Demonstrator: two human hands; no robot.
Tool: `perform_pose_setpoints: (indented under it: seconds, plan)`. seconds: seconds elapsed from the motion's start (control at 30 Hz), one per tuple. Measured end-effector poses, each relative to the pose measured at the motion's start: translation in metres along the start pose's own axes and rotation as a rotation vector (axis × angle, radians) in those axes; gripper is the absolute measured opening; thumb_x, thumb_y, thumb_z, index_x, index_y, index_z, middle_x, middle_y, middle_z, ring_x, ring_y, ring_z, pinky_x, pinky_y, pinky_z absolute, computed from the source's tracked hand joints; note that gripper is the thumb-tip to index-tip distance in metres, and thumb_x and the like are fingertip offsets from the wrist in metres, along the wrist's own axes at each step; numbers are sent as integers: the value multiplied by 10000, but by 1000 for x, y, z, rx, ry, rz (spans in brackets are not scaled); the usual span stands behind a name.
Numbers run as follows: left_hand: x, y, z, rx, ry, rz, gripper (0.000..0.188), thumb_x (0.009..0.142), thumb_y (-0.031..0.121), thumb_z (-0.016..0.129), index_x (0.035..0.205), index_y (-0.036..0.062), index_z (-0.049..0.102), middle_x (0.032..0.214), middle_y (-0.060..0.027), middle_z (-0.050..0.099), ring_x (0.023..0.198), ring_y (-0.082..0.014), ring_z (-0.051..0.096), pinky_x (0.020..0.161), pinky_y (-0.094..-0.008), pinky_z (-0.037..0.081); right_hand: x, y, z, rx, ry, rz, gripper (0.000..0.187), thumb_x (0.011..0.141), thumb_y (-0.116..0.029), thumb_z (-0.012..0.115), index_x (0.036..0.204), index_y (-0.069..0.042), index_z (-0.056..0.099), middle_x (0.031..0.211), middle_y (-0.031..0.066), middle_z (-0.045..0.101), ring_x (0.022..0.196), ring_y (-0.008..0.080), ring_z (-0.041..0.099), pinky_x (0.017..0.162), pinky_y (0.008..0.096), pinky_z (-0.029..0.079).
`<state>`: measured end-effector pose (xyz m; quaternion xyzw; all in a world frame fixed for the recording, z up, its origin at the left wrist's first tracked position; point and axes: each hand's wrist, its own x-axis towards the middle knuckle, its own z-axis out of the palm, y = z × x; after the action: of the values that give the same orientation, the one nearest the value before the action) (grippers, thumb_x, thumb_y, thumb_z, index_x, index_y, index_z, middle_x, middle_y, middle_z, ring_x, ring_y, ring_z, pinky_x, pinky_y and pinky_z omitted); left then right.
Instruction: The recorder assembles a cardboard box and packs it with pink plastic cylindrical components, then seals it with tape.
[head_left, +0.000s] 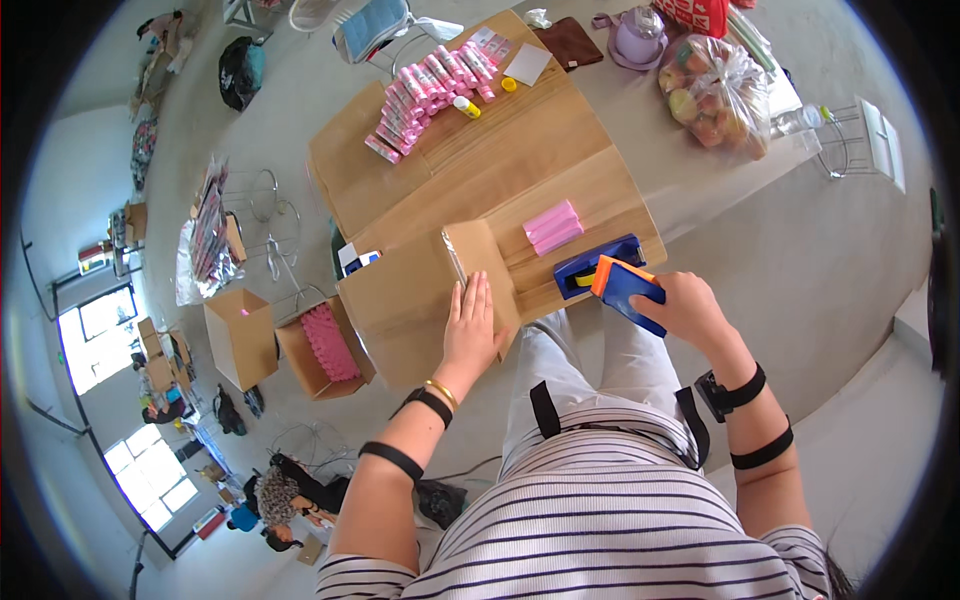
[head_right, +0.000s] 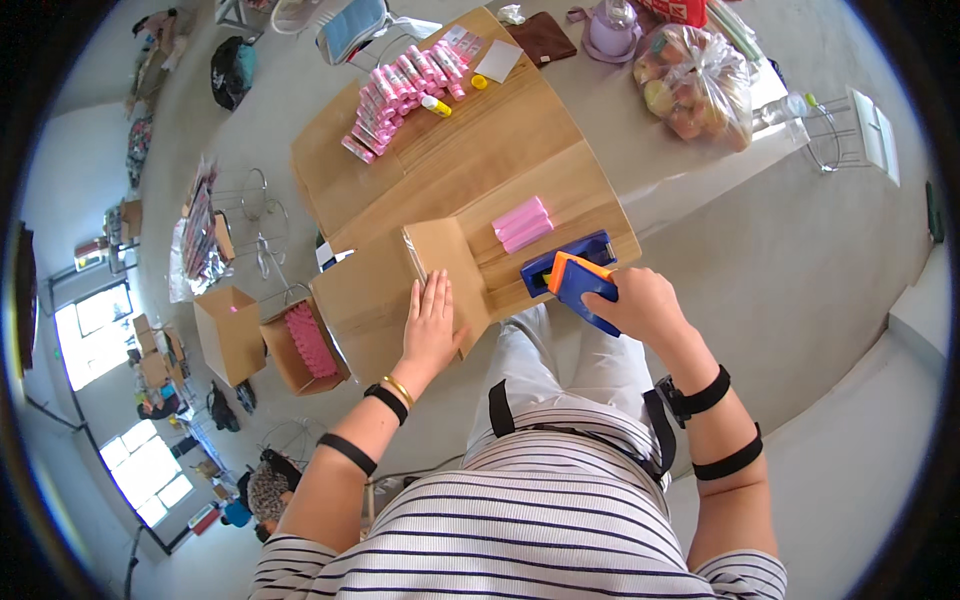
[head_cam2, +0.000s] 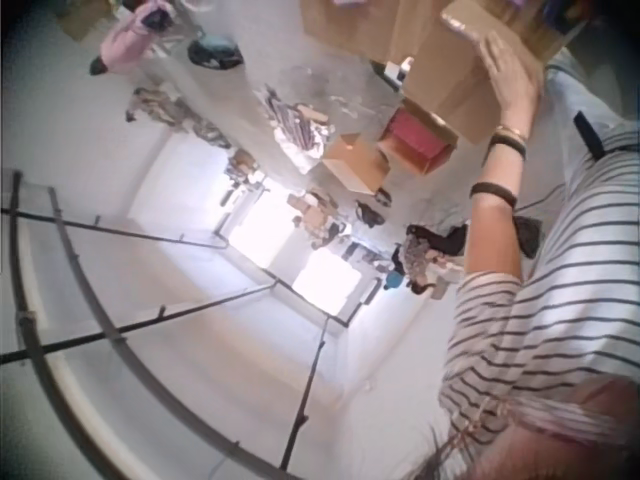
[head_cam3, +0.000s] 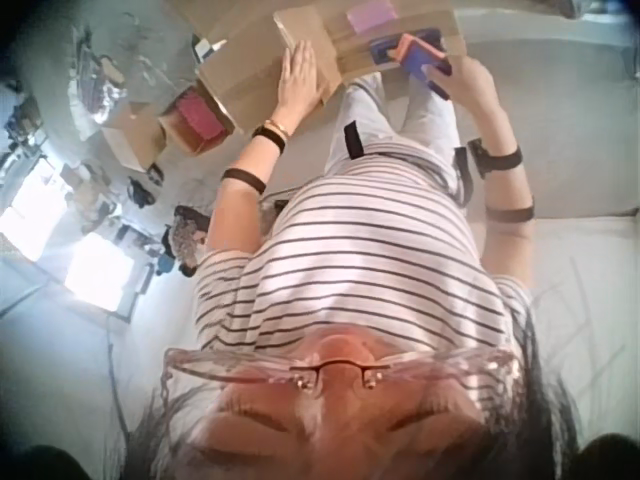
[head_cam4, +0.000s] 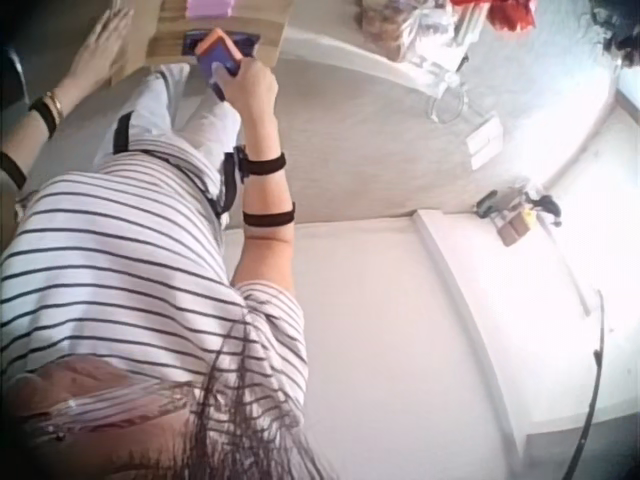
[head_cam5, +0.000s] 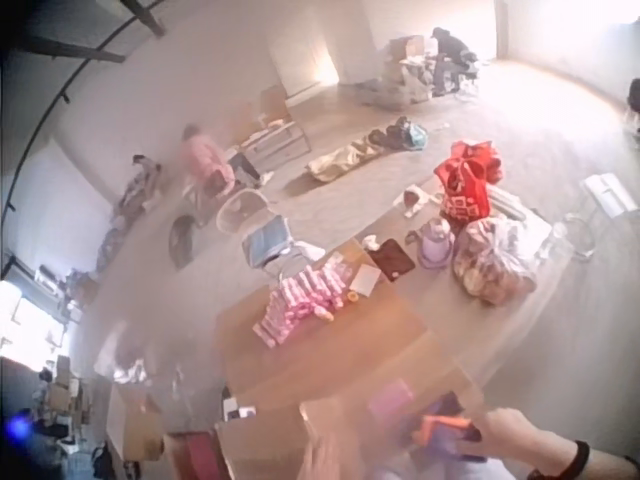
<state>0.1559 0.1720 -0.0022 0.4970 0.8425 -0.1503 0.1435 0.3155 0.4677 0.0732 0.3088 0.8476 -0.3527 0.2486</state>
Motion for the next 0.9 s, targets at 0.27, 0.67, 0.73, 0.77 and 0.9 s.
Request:
perform_pose_setpoints:
  seconds: [0.27,0.67,0.73,0.77,0.9]
  plan:
    - [20,39,28,550,-662,206,817,918,577,432,1405,-76,362,1503,-199,324,1425,-310,247,1178,-456,126,-13,-1,6,77,24,-1,437,768,-422,662,761,15,673,679,204,632,650,370,623,640,422,504]
    - [-37,-52,38,-388,290,-650,779,973,405,433,1485,-62,76,1538,-315,36,1439,-447,36,1154,-552,47,5,-43,7,86,1,-31,404,768,-357,688,790,46,658,684,233,623,647,382,624,617,420,489]
    - [-33,-54,44,-423,308,-620,781,975,420,426,1490,-49,72,1540,-311,42,1436,-453,52,1153,-555,54,6,-58,10,71,-16,-53,400,771,-353,689,801,45,659,675,229,621,639,376,624,617,416,491]
    - [-36,-51,46,-430,316,-647,781,975,420,426,1490,-49,72,1540,-311,42,1436,-453,52,1153,-555,54,6,-66,12,79,-28,-68,396,774,-349,691,811,44,660,666,226,619,630,371,624,617,412,492]
    - [-48,-71,56,-566,315,-554,739,984,400,414,1499,-21,92,1556,-269,60,1440,-430,80,1153,-554,70,7,-87,27,6,-7,-141,389,784,-345,691,826,41,663,659,219,620,617,361,622,612,406,492]
